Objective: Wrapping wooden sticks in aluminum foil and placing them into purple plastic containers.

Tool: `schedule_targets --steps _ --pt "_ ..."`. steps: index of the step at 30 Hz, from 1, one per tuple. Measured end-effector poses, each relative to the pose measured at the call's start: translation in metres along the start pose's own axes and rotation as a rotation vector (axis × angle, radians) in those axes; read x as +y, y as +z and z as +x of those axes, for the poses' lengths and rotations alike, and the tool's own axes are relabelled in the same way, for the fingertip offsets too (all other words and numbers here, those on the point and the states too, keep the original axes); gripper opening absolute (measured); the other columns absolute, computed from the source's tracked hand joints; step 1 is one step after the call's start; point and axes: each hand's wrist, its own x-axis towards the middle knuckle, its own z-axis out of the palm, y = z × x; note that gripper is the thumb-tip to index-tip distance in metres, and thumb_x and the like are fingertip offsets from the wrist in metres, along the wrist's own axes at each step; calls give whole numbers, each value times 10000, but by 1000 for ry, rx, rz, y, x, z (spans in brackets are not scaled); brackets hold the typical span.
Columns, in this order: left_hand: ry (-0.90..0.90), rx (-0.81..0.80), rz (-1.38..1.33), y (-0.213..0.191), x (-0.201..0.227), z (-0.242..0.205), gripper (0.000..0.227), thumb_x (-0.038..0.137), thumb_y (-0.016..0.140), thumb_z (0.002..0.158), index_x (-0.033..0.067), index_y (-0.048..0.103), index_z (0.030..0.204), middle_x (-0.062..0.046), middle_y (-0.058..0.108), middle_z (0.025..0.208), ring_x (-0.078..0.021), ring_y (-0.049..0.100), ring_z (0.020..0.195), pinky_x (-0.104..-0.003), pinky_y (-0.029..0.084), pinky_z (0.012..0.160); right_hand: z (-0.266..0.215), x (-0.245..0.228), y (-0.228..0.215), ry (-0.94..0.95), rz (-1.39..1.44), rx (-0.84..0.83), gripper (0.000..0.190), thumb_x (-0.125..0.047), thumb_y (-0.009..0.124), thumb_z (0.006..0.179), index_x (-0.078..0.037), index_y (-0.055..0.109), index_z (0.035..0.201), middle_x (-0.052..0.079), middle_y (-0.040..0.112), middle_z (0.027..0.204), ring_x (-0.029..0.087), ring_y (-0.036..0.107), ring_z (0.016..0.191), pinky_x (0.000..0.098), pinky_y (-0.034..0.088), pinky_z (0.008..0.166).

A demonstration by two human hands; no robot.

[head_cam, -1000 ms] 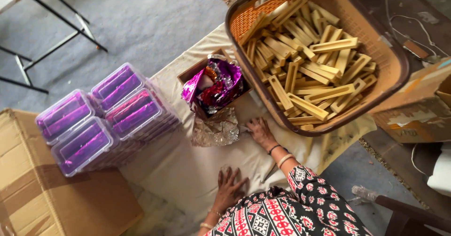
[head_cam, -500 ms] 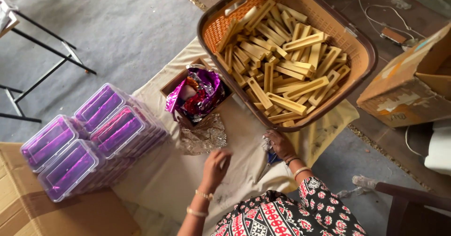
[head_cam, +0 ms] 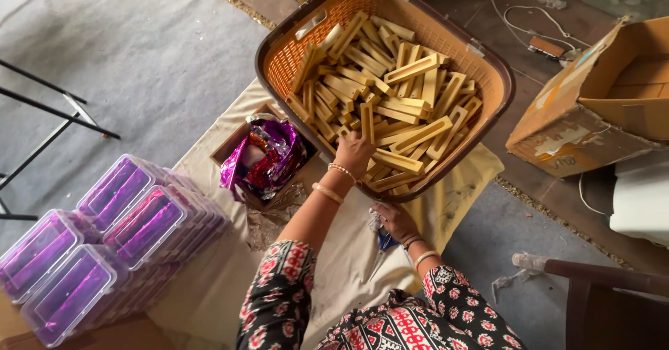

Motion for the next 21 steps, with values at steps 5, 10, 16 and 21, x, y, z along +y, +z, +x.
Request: schedule_targets --steps 5,10,16,21 --pt "104 -46 176 34 -1 29 269 278 701 913 227 708 1176 -34 705 1054 -260 636 1040 -492 519 843 -1 -1 1 30 8 5 376 -42 634 835 -123 681 1200 87 673 1273 325 621 1178 409 505 1019" --pt "334 419 82 12 -18 13 290 295 727 905 169 686 1164 -77 703 966 -271 691 912 -480 577 811 2 -8 -3 -36 -72 39 368 -59 650 817 -124 685 1177 83 679 1228 323 603 1172 446 460 1046" --pt "156 888 -891 -57 -32 -109 307 103 766 917 103 581 1162 -68 677 1048 -197 724 890 -317 590 732 5 -18 -11 -92 -164 43 355 -76 654 818 -132 656 1169 81 660 1197 339 592 1186 476 438 1054" --pt "-165 851 -1499 6 -33 -202 308 193 718 989 93 497 1178 -23 624 875 -94 635 757 -284 549 657 -4 5 7 -61 -66 55 399 -33 626 840 -101 626 1233 112 636 1173 375 581 1121 471 483 1002"
